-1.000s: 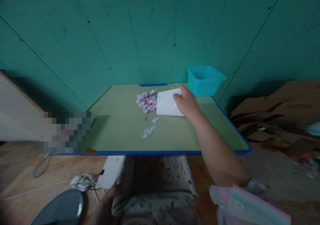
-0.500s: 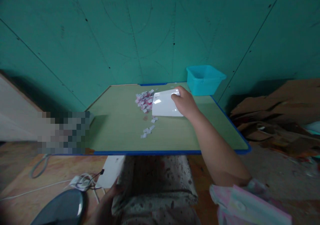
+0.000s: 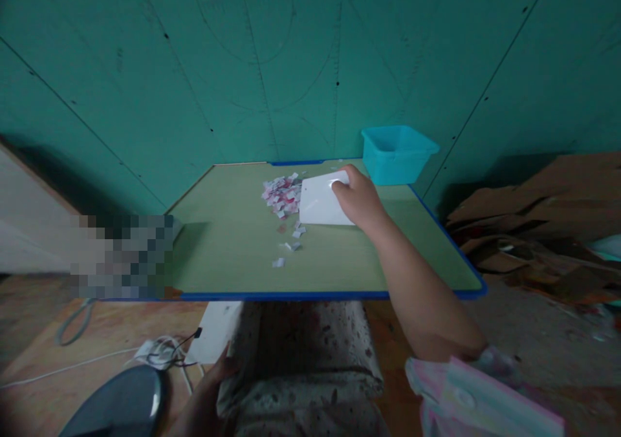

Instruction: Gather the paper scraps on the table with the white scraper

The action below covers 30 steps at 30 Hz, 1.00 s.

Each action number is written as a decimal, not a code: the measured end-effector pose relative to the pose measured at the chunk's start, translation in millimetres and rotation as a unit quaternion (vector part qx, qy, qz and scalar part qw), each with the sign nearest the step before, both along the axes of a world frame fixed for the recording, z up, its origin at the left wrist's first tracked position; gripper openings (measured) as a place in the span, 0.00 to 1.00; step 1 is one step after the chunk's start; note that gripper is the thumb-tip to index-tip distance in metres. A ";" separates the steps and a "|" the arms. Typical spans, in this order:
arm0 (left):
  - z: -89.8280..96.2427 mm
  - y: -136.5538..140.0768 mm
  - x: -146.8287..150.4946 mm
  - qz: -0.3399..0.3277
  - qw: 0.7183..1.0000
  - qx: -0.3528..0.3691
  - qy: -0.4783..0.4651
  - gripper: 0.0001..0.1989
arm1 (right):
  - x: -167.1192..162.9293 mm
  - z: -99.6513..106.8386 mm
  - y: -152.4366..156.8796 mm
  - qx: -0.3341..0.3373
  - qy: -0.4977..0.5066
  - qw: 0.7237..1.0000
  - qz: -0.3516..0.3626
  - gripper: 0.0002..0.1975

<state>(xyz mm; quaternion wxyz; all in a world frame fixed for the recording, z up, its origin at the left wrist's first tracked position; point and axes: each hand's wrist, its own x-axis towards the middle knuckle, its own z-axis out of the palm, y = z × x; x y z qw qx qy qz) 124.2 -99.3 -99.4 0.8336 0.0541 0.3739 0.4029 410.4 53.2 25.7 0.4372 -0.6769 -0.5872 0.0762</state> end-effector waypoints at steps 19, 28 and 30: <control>-7.3 -3.4 0.0 -0.032 0.999 0.008 0.021 0.30 | 1.4 -0.8 -0.2 -0.048 0.014 0.997 0.058 0.10; -0.6 -2.4 2.7 -0.014 0.999 0.028 0.020 0.30 | 8.2 2.8 0.1 -0.015 0.014 1.000 -0.007 0.10; -1.0 -2.7 2.3 -0.012 0.999 0.024 0.022 0.31 | 6.0 1.0 0.8 -0.025 0.002 1.000 0.002 0.10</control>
